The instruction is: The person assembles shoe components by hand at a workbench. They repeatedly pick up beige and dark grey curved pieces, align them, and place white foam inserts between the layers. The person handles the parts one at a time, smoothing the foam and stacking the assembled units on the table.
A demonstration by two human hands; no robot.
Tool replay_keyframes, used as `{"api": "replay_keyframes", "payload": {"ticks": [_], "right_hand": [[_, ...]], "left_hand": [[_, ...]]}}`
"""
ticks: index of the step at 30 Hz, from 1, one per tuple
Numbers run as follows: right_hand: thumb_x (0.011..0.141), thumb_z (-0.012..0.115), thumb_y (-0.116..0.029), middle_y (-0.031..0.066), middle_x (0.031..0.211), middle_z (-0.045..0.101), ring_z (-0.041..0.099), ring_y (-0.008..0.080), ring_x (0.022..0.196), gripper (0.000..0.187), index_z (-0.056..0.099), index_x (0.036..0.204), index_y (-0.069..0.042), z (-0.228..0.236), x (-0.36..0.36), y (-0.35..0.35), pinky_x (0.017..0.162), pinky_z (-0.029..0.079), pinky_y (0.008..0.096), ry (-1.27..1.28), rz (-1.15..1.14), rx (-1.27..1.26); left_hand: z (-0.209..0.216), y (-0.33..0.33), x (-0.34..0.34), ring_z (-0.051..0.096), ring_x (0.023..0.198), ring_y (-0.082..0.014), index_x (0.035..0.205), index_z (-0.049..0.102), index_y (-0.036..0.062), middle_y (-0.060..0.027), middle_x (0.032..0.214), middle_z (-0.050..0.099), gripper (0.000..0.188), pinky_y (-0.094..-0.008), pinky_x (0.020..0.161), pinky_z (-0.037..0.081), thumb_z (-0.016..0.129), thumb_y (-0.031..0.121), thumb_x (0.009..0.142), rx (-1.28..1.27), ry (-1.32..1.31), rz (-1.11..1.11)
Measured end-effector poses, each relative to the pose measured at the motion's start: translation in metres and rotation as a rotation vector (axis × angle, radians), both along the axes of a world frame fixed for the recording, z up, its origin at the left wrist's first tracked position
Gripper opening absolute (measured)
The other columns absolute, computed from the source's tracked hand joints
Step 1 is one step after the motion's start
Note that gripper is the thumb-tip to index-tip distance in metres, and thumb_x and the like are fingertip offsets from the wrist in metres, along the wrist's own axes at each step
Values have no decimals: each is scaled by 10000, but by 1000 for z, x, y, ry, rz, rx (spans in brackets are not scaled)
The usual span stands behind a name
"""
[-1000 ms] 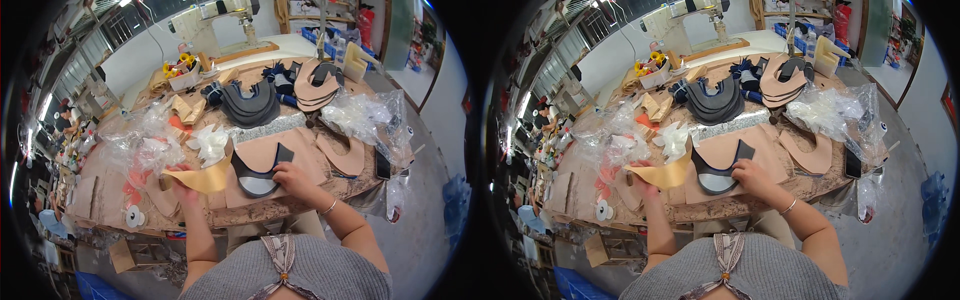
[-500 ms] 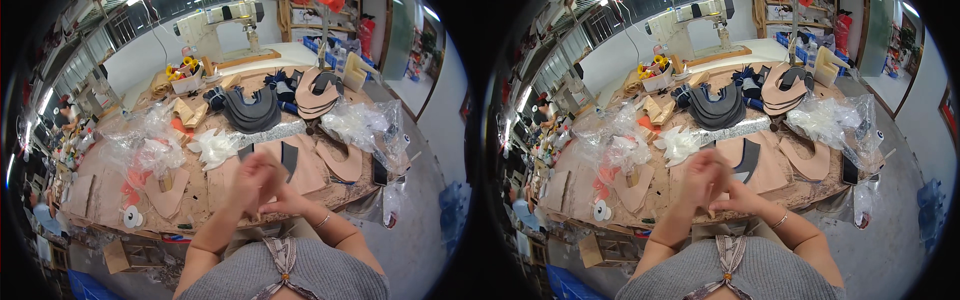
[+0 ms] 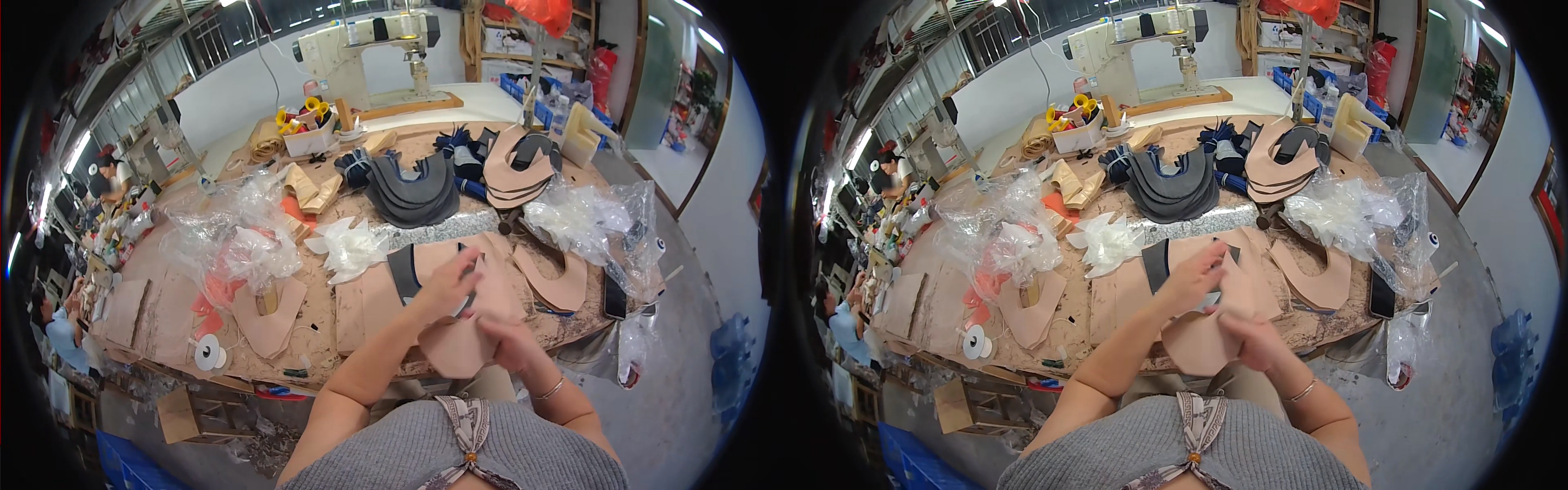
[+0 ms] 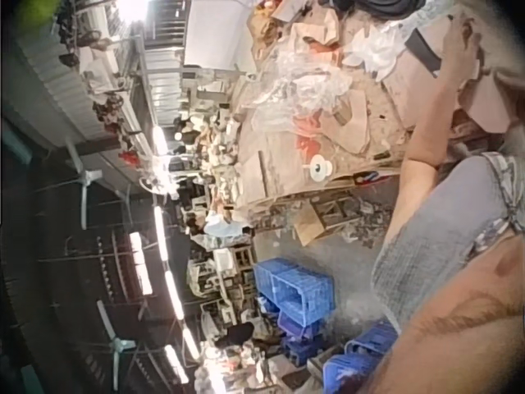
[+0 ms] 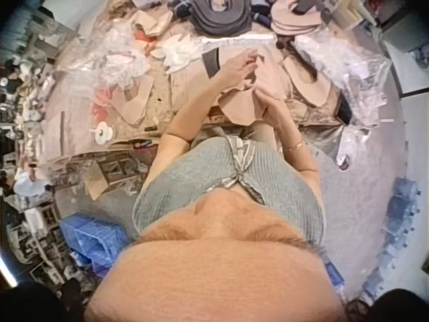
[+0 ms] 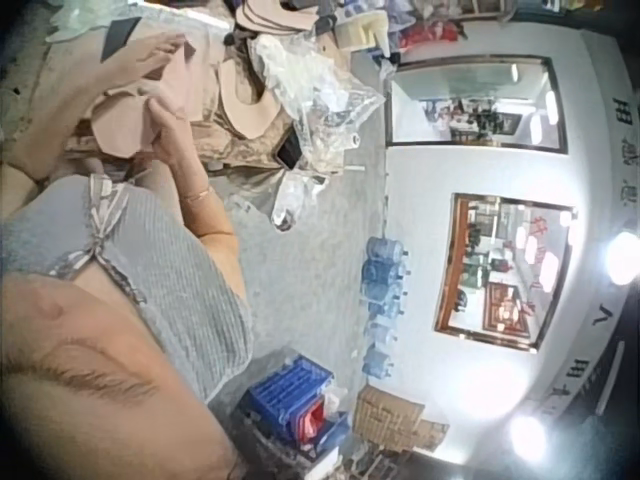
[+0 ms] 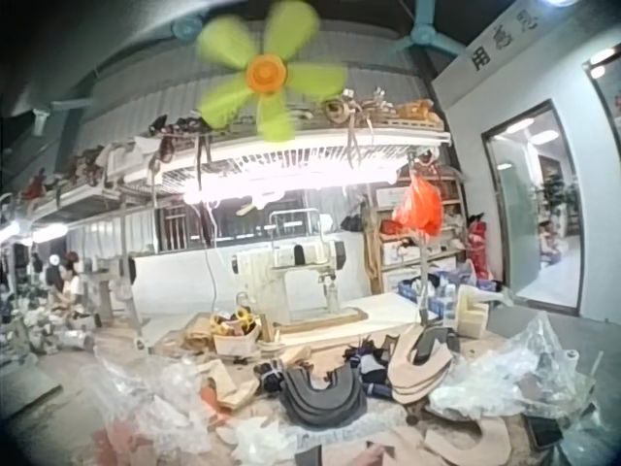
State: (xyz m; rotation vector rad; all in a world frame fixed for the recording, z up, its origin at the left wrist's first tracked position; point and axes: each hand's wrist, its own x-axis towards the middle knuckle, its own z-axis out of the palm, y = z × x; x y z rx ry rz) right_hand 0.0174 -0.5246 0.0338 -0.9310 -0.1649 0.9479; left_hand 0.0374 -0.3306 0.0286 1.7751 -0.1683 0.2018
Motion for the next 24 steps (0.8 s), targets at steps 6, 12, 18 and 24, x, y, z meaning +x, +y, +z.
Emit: {"api": "replay_keyframes", "payload": {"ticks": [6,12,18,24], "right_hand": [[986,480,-243,105,1214,595,592,217,1098,390,530,1289,-2,30,39,-26,937,493,374,-58,-380,228],[1002,450,-263,91,1219,593,596,198,1084,407,522,1304,0,13,36,12,919,501,366,-83,-175,120],[979,532,-266,24,1007,649,626,83,870,378,573,1272,-31,12,61,50,757,535,265,-520,-5,-139],[841,712,-117,47,921,691,643,105,828,266,648,1055,25,-17,65,40,739,524,263,-743,62,-467]], "left_hand": [[-55,6,-54,358,1343,-375,1408,358,-12,-228,1404,428,684,-435,1108,269,548,427,919,1068,24,144],[-60,1,-86,421,1309,-272,1385,404,3,-167,1389,470,596,-420,1097,301,543,382,946,-137,51,-42],[-7,24,-79,664,850,-133,1106,605,-11,-69,990,688,268,-263,748,541,677,125,886,-458,43,349],[-44,30,-96,650,806,-119,1077,616,-7,-85,935,694,295,-268,722,521,719,76,813,-75,188,438]]}}
